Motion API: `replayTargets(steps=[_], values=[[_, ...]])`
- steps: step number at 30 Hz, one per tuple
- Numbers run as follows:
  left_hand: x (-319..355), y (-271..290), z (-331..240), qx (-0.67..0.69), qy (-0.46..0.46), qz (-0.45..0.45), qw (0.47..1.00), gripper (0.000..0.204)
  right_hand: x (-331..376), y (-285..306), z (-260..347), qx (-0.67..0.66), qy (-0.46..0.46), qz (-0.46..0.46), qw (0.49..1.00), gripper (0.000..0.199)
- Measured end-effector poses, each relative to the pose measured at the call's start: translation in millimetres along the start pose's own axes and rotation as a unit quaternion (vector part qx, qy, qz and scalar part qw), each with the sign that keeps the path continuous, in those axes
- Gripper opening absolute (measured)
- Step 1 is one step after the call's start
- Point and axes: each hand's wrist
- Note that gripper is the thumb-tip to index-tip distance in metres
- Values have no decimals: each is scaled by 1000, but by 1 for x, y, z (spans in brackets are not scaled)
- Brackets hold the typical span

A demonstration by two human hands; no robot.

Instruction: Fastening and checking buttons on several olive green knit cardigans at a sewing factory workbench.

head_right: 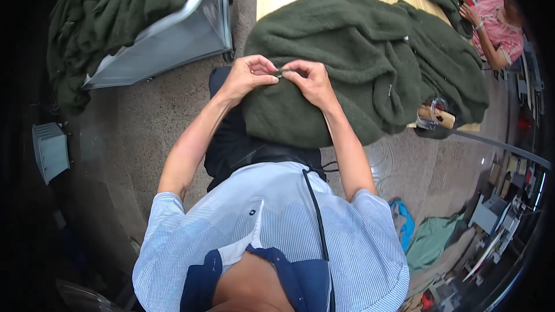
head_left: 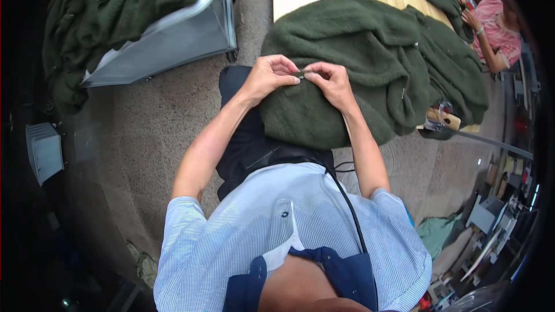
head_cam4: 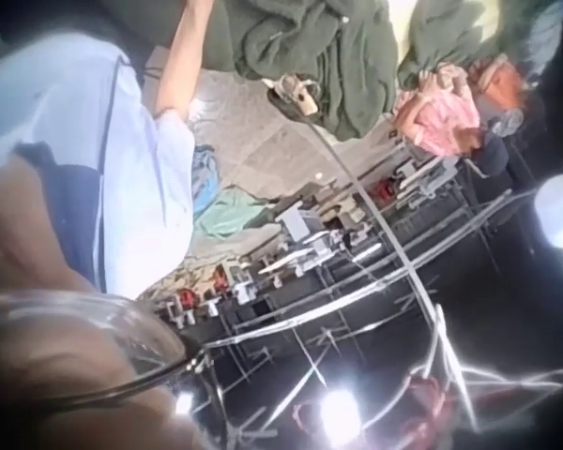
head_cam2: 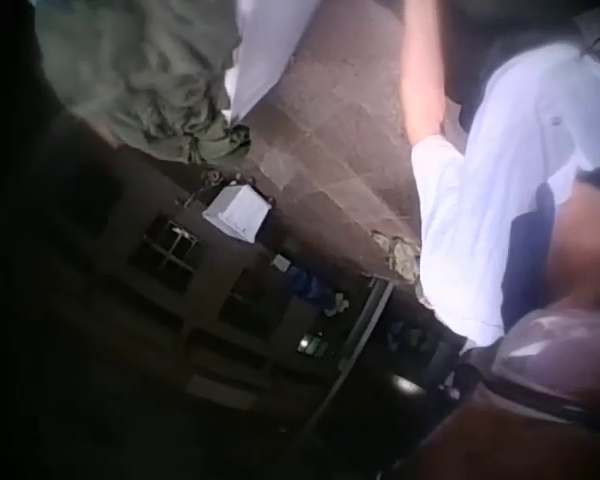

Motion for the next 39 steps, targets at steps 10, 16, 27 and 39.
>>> replayTargets(steps=[10, 16, 27, 39], values=[[11, -8, 17, -8, -40, -29, 999, 19, 8, -1, -5, -6, -15, 3, 1000, 16], [6, -5, 15, 22, -23, -6, 999, 17, 5, 9, -4, -6, -12, 32, 999, 16], [2, -13, 26, 3, -96, -38, 995, 13, 1, 8, -6, 20, -5, 16, 1000, 16], [8, -29, 39, 17, -151, -96, 984, 16, 8, 4, -4, -40, -10, 13, 999, 24]])
Point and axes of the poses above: each hand's wrist, its own x-axis away from the middle knuckle, its own y-axis out of the back of the hand, z = x × y, and after that the axes turned 4 degrees about x, right-handed
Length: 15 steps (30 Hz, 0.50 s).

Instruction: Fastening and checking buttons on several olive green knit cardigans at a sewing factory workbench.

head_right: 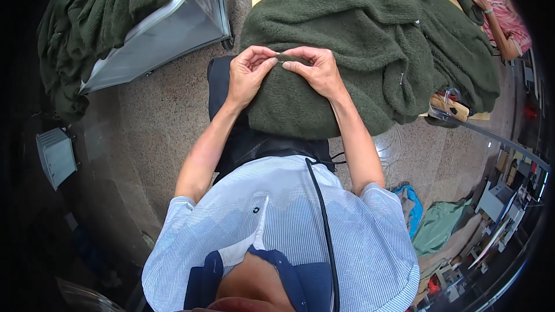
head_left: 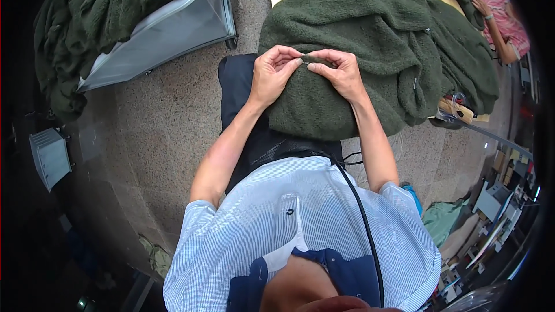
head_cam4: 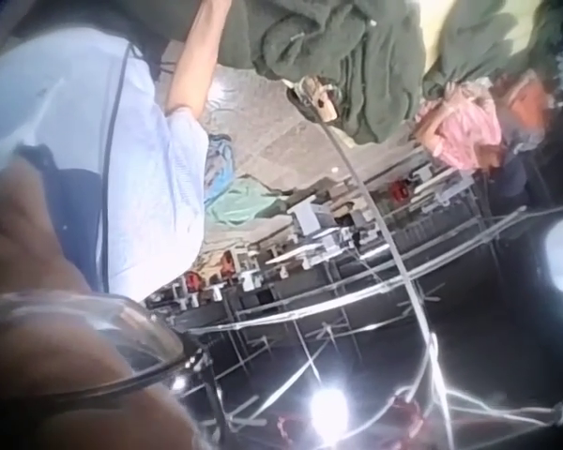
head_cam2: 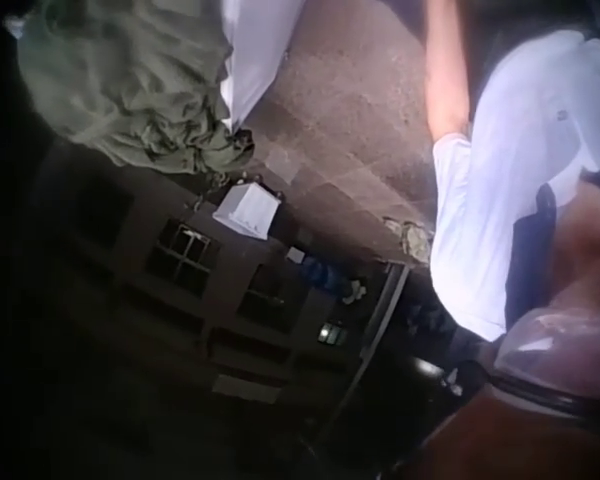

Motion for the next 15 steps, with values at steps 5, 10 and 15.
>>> replayTargets(steps=[5, 10, 15], values=[[6, 3, 1, -67, -23, 13, 997, 21, -4, -5, -3, 16, 15, -19, 1000, 24], [1, -2, -15, -192, -82, 6, 978, 19, -9, 0, 4, 33, 14, -17, 999, 20], [-2, -10, -17, -291, -192, -11, 937, 19, -9, 0, 8, 9, 23, -44, 999, 17]])
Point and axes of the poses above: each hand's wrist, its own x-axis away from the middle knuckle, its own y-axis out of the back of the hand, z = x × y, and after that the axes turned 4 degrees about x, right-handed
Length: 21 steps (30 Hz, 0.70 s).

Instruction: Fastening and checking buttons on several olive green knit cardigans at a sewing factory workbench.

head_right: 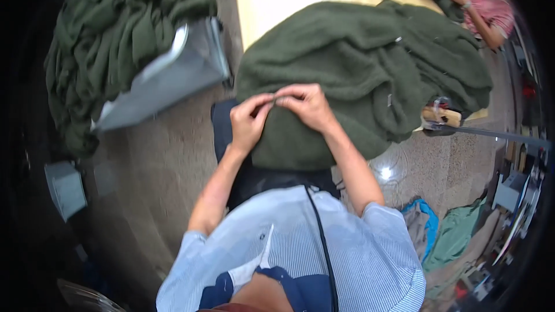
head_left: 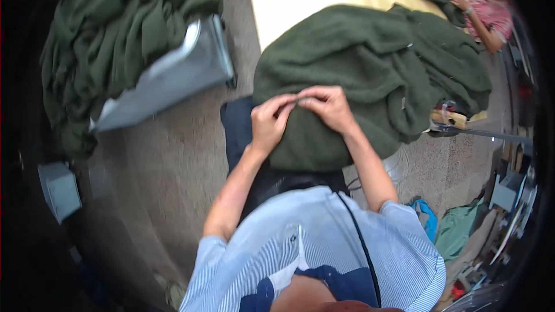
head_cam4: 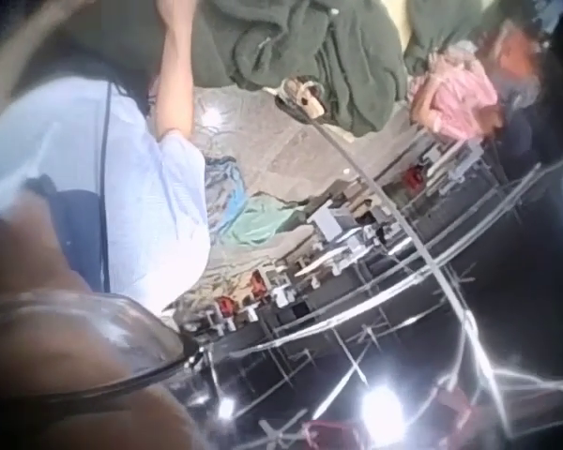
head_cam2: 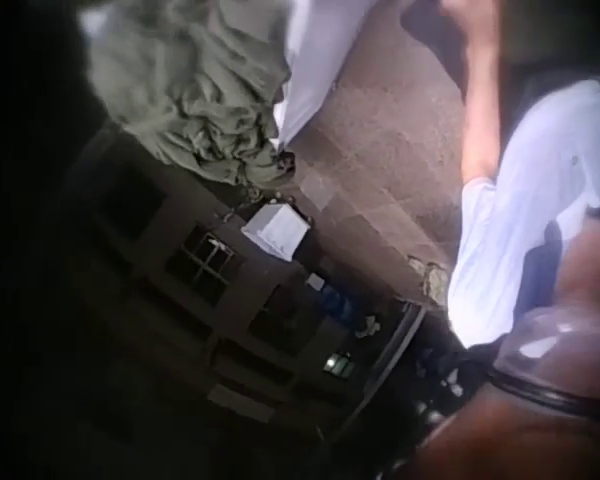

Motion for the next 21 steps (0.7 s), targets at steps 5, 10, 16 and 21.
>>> replayTargets(steps=[5, 10, 16, 21], values=[[6, -11, -10, -21, 53, -24, 998, 20, 1, -6, -9, -45, -15, -2, 999, 17], [5, -12, -24, -81, -9, -27, 996, 25, 4, -6, 1, -64, 23, -10, 998, 18], [5, -15, -26, -91, -5, 13, 996, 20, 11, -10, -3, -16, 21, -45, 999, 20], [4, -14, -19, -133, -26, 35, 990, 21, 15, -18, 7, 28, 38, -72, 996, 20]])
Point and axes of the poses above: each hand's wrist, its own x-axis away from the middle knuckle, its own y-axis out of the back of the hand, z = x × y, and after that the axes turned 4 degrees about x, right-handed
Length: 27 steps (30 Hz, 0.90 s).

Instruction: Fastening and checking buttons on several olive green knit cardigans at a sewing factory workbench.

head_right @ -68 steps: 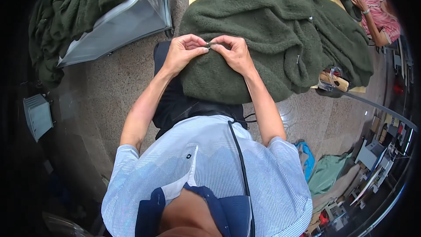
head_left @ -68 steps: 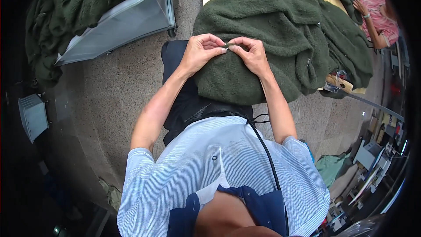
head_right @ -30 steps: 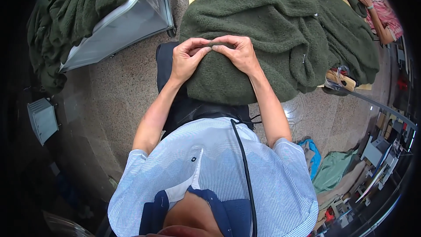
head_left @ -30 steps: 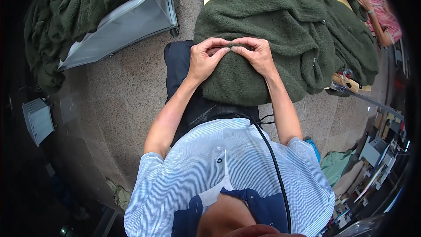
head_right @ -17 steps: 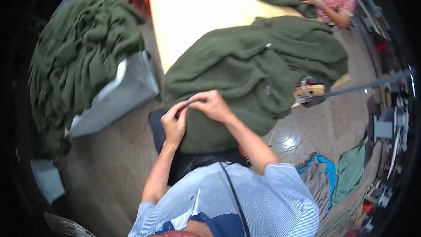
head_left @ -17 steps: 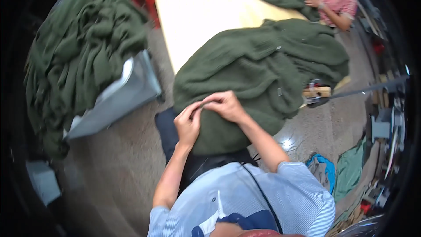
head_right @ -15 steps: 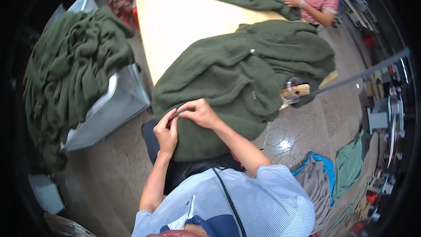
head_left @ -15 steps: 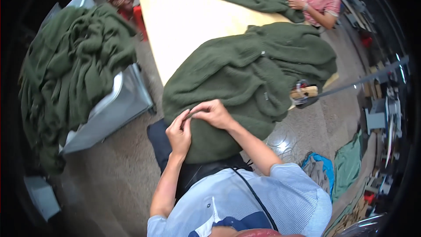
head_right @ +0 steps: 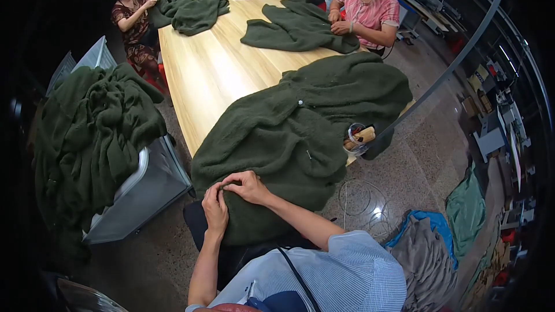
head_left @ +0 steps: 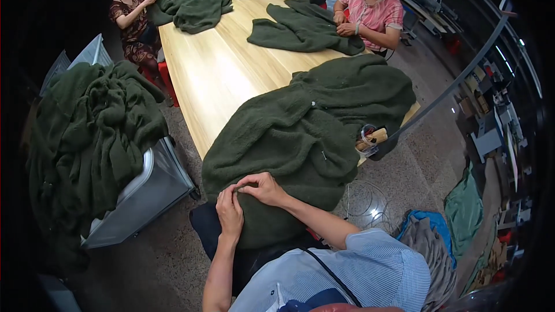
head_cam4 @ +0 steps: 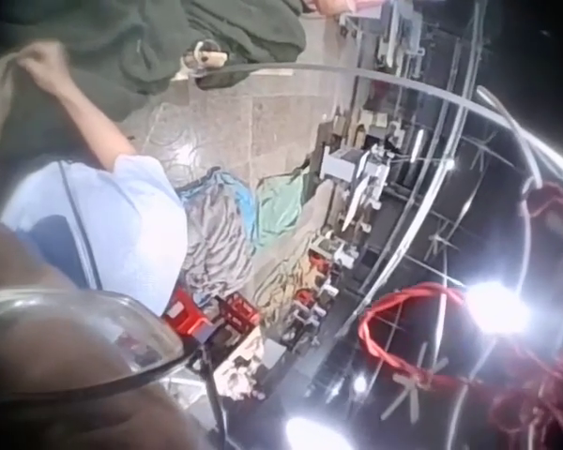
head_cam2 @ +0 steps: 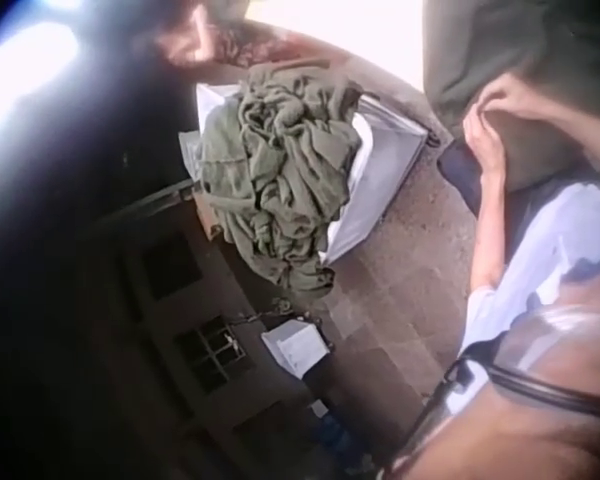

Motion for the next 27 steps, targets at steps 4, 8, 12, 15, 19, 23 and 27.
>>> replayTargets(steps=[4, 8, 12, 15, 19, 23, 27], values=[[-9, -2, 4, -8, -17, 24, 1000, 20, -4, 0, 8, 45, 29, -33, 998, 18], [-21, -6, 2, -57, -70, 55, 994, 21, -10, 6, 9, 77, 29, -43, 996, 21], [-20, 3, 2, -113, -89, 73, 987, 14, -13, -1, 4, 82, 25, -33, 996, 22], [-17, 11, 7, -99, -88, 99, 986, 18, -7, -4, 6, 99, 7, -21, 995, 22], [-4, 13, 8, -98, -75, 75, 989, 16, -3, -6, 5, 96, 8, -2, 995, 21], [-1, 17, 5, -59, -51, 72, 994, 15, 1, -8, 3, 70, 24, -10, 997, 18], [1, 16, 12, -3, -14, 90, 996, 13, 6, -3, 4, 84, 5, -3, 996, 16]])
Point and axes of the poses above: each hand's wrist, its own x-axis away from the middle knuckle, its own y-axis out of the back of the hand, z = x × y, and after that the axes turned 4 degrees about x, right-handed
